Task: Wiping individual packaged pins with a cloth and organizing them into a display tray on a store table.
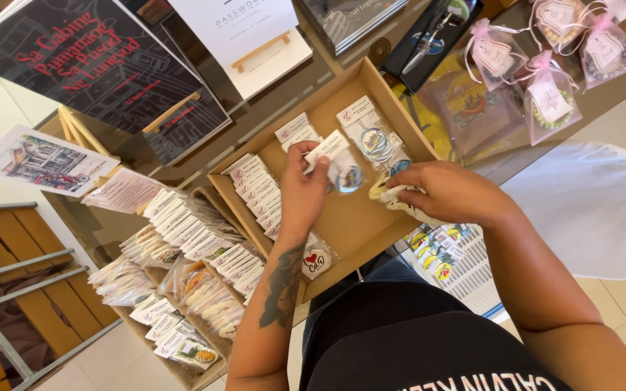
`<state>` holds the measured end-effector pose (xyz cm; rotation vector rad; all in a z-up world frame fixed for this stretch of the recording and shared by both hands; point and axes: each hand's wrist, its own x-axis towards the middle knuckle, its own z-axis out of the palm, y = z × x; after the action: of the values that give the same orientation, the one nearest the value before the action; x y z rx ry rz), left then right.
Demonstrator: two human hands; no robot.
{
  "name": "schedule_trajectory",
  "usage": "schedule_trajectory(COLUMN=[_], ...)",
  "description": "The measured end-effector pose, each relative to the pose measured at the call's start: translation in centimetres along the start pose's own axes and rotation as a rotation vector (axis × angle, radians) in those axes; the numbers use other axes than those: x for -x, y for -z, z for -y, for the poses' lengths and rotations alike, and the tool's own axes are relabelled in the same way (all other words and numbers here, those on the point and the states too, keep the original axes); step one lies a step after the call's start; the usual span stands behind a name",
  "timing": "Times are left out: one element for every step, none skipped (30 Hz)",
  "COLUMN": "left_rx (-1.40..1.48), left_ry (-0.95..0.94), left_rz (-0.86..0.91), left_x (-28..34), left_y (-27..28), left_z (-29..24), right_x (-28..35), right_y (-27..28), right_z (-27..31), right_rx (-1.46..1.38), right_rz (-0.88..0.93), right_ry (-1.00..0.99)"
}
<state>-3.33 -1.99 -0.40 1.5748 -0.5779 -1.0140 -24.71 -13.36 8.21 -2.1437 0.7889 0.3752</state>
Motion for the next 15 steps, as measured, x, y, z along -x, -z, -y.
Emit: schedule_trajectory(left_rx=[0.002,-0.162,-0.326,-0.325,-0.414,-0.504,-0.502,-0.544,-0.586,-0.587,-0.620,-0.652,-0.653,-0.679,-0.704], left_ry=[0.000,0.029,0.059,0.059,0.104,0.150,0.151,0.156,0.160,0.164,0.157,0.147,0.147,0.083,0.019], left_rz=[-0.003,-0.011,-0.018,-0.021,-0.008,0.006,0.005,0.039,0.073,0.075,0.070,0.067,0.070,0.057,0.044], left_x=[-0.2,-0.2,-0.2,0.0,0.2,0.4,0.6,0.9,1.2,1.2,1.1,1.0,1.1,1.2,1.3], left_y=[0.6,1.3,2.0,1.9,1.8,1.6,1.5,1.4,1.3,1.3,1.4,1.3,1.3,1.3,1.3], left_z=[0.2,0.5,0.8,0.6,0.3,0.0,-0.3,-0.5,-0.7,-0.5,-0.3,-0.1,-0.2,-0.3,-0.4], right_x=[-0.4,-0.8,-1.1,-1.7,-2.3,-2.9,-3.5,-4.1,-4.7,-5.1,-5.4,-5.8,-5.8,-5.9,-6.0], right_y=[0.0,-0.2,-0.3,-0.6,-1.0,-1.3,-1.7,-2.1,-2.5,-3.1,-3.6,-4.0,-4.5,-4.8,-5.2], right_z=[-0.1,-0.2,-0.2,-0.2,-0.2,-0.2,0.1,0.3,0.6,0.9,1.1,1.4,1.6,1.9,2.2], right_rx=[0.003,0.006,0.009,0.011,0.018,0.024,0.026,0.074,0.122,0.120,0.145,0.172,0.171,0.166,0.162], right_rz=[0.002,0.018,0.034,0.035,0.050,0.064,0.066,0.109,0.153,0.155,0.171,0.183,0.181,0.173,0.165], right_ry=[0.002,-0.036,-0.073,-0.071,-0.080,-0.090,-0.090,-0.099,-0.108,-0.110,-0.092,-0.076,-0.079,-0.088,-0.096])
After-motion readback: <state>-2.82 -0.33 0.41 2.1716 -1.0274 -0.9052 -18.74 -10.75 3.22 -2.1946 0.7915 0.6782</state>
